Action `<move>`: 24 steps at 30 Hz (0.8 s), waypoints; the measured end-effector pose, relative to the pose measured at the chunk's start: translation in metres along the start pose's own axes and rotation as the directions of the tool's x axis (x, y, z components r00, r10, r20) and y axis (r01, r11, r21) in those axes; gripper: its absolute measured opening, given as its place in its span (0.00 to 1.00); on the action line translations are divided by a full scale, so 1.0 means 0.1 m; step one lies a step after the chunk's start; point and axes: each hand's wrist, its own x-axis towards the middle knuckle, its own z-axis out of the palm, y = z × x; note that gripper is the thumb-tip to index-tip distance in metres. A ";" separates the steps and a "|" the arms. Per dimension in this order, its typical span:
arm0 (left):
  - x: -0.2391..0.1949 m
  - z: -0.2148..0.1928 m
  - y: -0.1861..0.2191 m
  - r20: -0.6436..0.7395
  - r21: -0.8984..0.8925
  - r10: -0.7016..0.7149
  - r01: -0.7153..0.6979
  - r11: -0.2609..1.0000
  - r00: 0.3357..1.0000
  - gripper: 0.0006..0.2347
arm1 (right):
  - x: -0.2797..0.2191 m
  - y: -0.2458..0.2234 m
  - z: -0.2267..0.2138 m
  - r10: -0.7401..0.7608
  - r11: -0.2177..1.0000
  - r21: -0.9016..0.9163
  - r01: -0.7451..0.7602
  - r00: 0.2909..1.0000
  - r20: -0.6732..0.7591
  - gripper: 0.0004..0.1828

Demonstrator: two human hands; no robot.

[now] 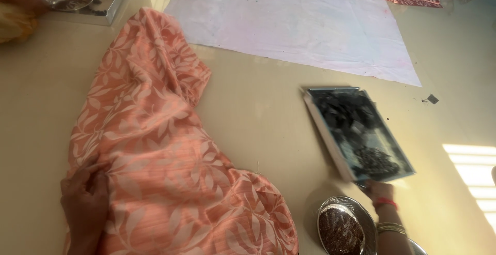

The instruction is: Folding small black mesh fabric pieces and organizing them on a metal tray.

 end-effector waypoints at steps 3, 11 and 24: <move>-0.01 0.02 -0.02 -0.016 0.018 0.017 -0.016 1.000 1.000 0.07 | -0.36 0.05 0.59 -0.089 0.996 -0.013 0.091 0.991 0.101 0.13; 0.01 0.00 0.00 -0.020 0.010 0.027 -0.027 1.000 0.999 0.09 | -2.35 0.09 1.94 0.026 0.937 0.336 -0.092 0.980 0.196 0.11; 0.04 1.35 1.05 0.276 -0.329 0.007 0.088 0.940 0.961 0.11 | -1.81 0.00 1.41 -0.225 0.824 -0.390 0.411 0.869 0.441 0.15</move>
